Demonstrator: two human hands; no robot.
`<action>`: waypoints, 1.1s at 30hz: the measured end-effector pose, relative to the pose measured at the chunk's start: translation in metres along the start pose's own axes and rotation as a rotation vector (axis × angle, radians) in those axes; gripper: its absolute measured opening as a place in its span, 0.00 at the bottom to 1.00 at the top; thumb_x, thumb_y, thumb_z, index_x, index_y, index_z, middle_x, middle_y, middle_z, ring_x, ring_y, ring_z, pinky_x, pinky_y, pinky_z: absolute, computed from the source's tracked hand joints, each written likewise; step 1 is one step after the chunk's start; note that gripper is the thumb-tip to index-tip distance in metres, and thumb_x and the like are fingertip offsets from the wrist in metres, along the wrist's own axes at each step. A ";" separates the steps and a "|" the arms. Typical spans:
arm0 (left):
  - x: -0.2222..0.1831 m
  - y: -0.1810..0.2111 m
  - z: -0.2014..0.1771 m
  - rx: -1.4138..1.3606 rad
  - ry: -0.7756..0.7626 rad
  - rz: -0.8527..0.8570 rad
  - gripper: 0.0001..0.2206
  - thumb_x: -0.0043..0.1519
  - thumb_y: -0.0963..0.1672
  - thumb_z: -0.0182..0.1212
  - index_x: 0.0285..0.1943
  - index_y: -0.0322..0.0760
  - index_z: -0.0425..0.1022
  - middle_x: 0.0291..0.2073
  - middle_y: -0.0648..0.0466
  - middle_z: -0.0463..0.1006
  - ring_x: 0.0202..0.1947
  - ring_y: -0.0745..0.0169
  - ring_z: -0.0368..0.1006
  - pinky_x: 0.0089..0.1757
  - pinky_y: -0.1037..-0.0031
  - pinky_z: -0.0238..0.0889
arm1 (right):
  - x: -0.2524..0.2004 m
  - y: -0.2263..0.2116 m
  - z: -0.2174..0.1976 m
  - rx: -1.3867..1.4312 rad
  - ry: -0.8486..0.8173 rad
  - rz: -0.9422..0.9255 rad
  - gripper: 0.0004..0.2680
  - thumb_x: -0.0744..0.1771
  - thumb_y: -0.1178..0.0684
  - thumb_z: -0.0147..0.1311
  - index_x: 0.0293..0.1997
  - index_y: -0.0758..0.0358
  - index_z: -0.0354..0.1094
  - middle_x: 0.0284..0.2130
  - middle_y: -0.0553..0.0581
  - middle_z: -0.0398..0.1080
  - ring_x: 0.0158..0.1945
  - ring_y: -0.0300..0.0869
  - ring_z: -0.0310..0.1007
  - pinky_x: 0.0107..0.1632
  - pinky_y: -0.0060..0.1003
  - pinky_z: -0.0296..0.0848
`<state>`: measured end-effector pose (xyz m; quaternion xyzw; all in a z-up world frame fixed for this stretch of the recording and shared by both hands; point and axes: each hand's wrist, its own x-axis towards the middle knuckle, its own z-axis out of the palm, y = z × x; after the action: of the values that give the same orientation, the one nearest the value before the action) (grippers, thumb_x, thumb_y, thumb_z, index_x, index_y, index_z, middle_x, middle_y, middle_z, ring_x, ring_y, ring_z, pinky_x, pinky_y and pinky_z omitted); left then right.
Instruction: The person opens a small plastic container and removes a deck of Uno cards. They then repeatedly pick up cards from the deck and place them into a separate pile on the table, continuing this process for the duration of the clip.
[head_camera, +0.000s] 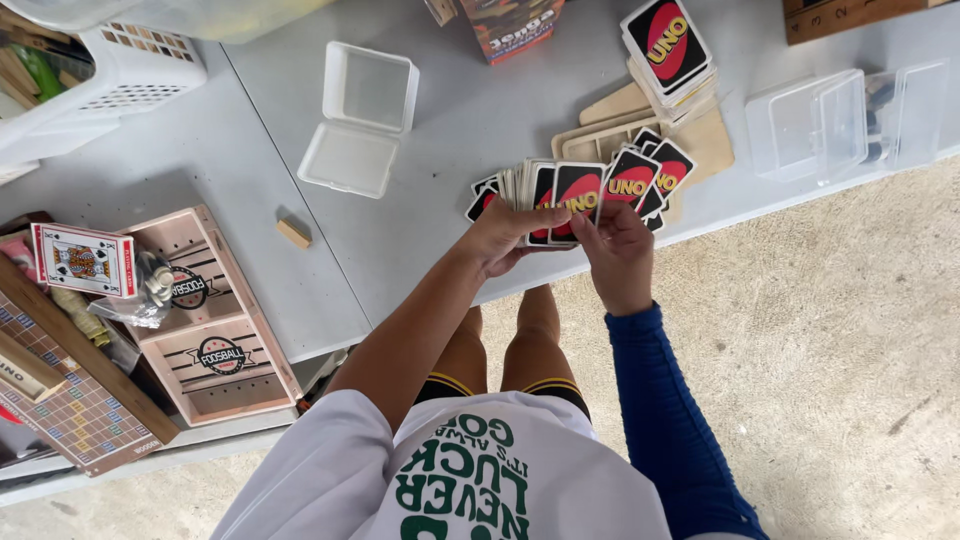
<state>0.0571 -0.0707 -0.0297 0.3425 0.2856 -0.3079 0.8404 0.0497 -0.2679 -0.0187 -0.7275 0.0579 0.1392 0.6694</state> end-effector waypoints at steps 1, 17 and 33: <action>-0.001 -0.002 0.002 -0.050 0.005 -0.008 0.19 0.54 0.39 0.69 0.56 0.34 0.74 0.44 0.48 0.81 0.46 0.54 0.80 0.47 0.57 0.78 | -0.001 0.003 0.001 0.138 0.000 0.061 0.10 0.71 0.57 0.62 0.54 0.72 0.68 0.45 0.60 0.77 0.47 0.39 0.77 0.51 0.34 0.75; -0.009 0.019 -0.005 -0.122 0.184 0.094 0.21 0.51 0.38 0.69 0.55 0.34 0.73 0.44 0.46 0.82 0.45 0.50 0.81 0.46 0.56 0.81 | -0.001 0.004 0.037 0.325 0.189 0.059 0.07 0.72 0.57 0.58 0.50 0.70 0.67 0.38 0.54 0.76 0.38 0.34 0.74 0.43 0.28 0.74; -0.015 -0.007 -0.018 -0.120 0.103 -0.008 0.22 0.51 0.37 0.69 0.56 0.32 0.74 0.45 0.44 0.81 0.46 0.49 0.81 0.47 0.54 0.81 | 0.019 0.005 0.016 0.584 0.191 0.082 0.07 0.71 0.61 0.57 0.53 0.68 0.66 0.44 0.57 0.75 0.46 0.41 0.76 0.53 0.36 0.78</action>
<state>0.0376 -0.0559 -0.0324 0.3059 0.3478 -0.2755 0.8424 0.0640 -0.2507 -0.0302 -0.5114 0.1876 0.0746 0.8353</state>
